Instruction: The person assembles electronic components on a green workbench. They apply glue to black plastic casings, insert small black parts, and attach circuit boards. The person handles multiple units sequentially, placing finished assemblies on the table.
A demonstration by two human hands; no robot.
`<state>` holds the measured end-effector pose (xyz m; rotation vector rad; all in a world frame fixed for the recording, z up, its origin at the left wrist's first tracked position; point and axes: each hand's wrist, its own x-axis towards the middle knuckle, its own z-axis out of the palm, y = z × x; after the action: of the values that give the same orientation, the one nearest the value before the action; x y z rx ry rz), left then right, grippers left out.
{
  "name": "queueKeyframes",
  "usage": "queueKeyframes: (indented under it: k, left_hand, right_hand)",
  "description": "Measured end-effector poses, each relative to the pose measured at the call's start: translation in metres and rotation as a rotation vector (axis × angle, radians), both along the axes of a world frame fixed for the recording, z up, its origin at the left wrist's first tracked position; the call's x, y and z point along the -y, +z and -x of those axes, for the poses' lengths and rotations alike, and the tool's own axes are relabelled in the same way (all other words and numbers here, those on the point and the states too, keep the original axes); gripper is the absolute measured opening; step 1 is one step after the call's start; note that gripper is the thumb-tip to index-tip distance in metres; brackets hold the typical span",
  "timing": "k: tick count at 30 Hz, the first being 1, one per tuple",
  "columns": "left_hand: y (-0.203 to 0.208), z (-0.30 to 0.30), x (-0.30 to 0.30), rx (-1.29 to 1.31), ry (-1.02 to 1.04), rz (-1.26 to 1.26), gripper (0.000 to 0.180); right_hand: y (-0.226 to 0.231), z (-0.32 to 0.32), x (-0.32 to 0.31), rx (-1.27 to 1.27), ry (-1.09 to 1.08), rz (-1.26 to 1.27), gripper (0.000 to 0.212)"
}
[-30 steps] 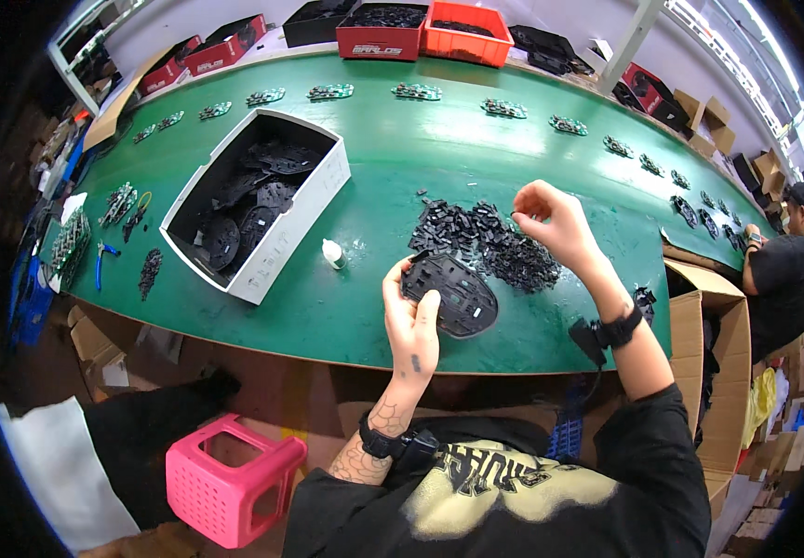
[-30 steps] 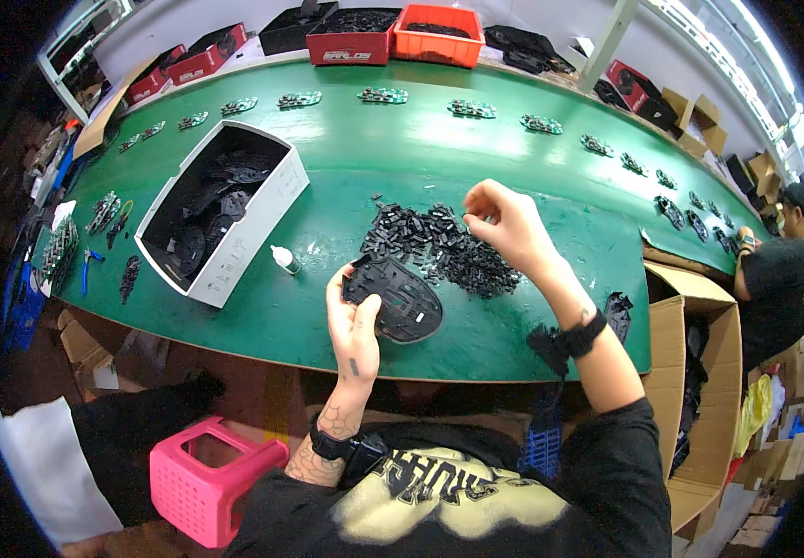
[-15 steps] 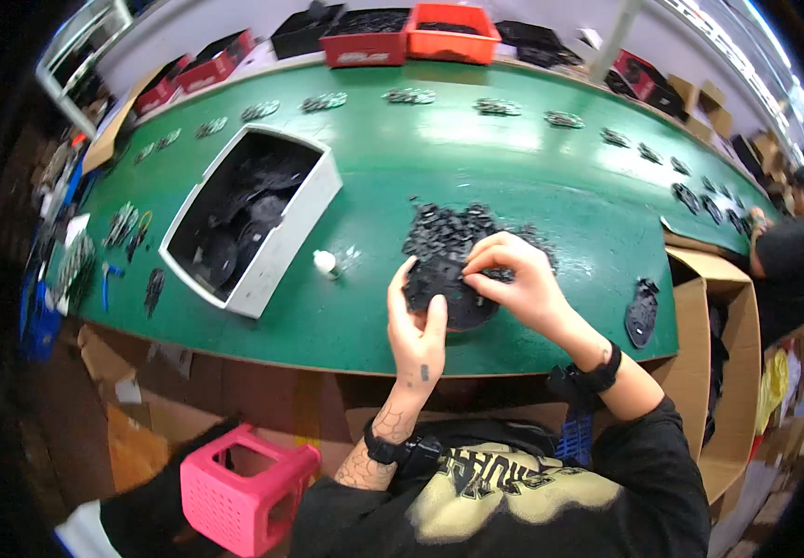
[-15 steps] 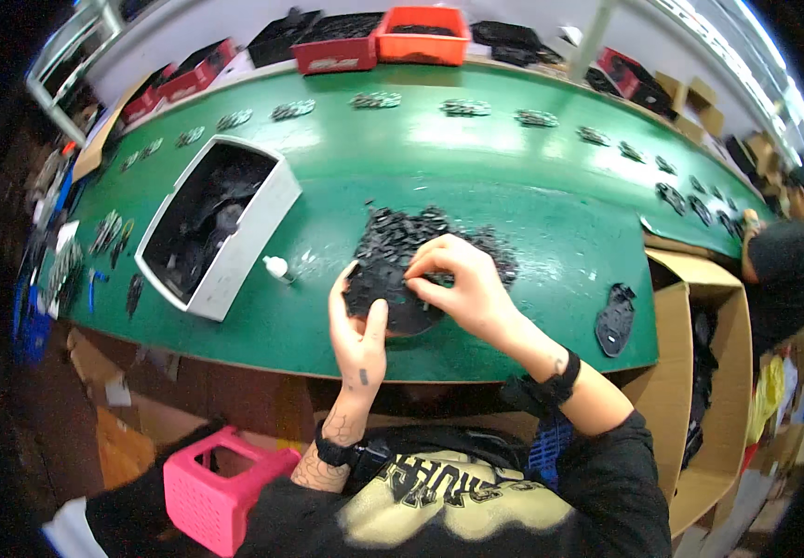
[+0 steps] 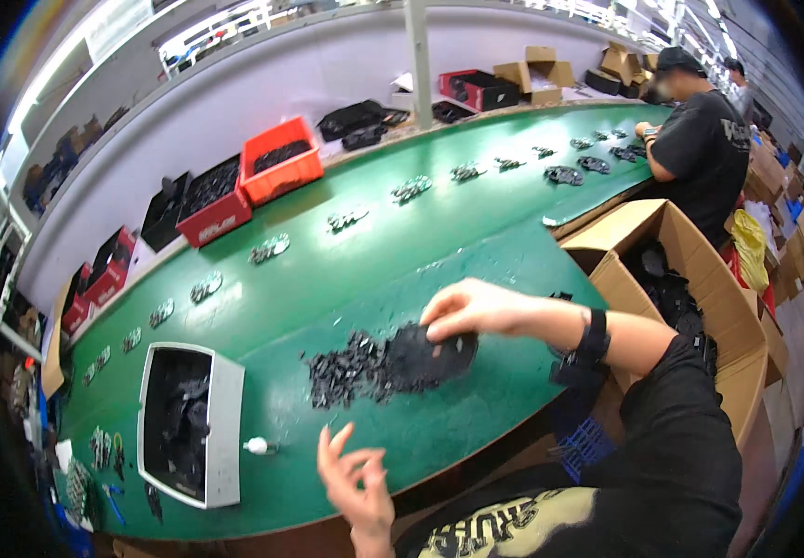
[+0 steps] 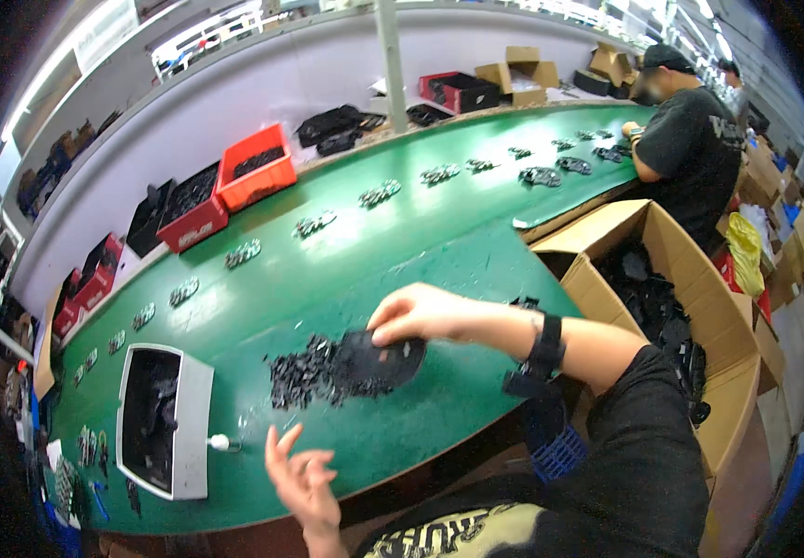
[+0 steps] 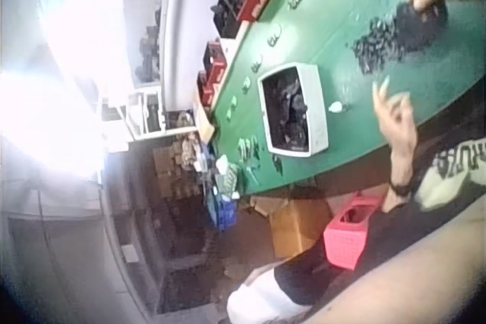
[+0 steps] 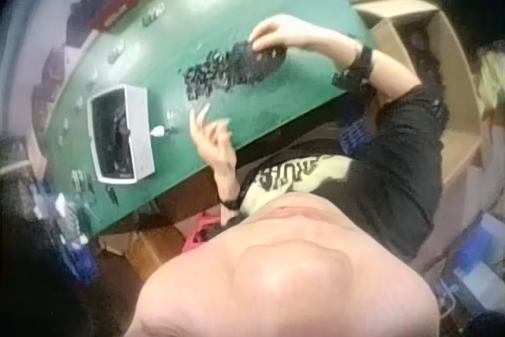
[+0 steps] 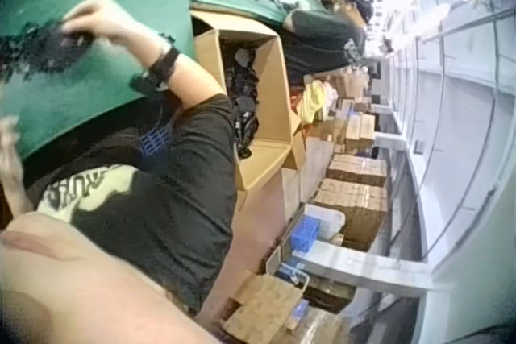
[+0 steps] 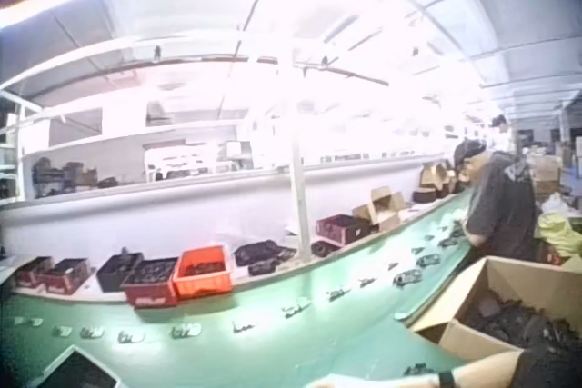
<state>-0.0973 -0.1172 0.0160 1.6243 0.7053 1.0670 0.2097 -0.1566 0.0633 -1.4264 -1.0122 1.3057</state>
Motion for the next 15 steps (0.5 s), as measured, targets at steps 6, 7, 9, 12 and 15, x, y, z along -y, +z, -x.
queueKeyframes:
  k: [6,7,9,12,15]
  left_hand:
    - [-0.033,0.045,-0.022,-0.391,0.51,-0.358,0.032]
    - [-0.031,0.038,-0.024,-0.435,0.488,-0.458,0.03]
    - [-0.022,0.026,-0.026,-0.538,0.444,-0.662,0.027]
    - [-0.025,0.025,-0.024,-0.514,0.521,-0.473,0.02]
    - [-0.031,0.037,-0.028,-0.612,0.485,-0.517,0.027]
  right_hand:
    - [-0.014,-0.234,0.019,0.382,-0.794,-0.076,0.041]
    - [-0.021,-0.267,0.028,0.637,-0.935,0.024,0.046]
    - [-0.051,-0.328,0.047,1.082,-1.125,0.1,0.052]
    - [-0.076,-0.348,0.042,1.048,-1.177,0.127,0.059]
    - [-0.092,-0.353,0.034,1.171,-1.156,0.171,0.055]
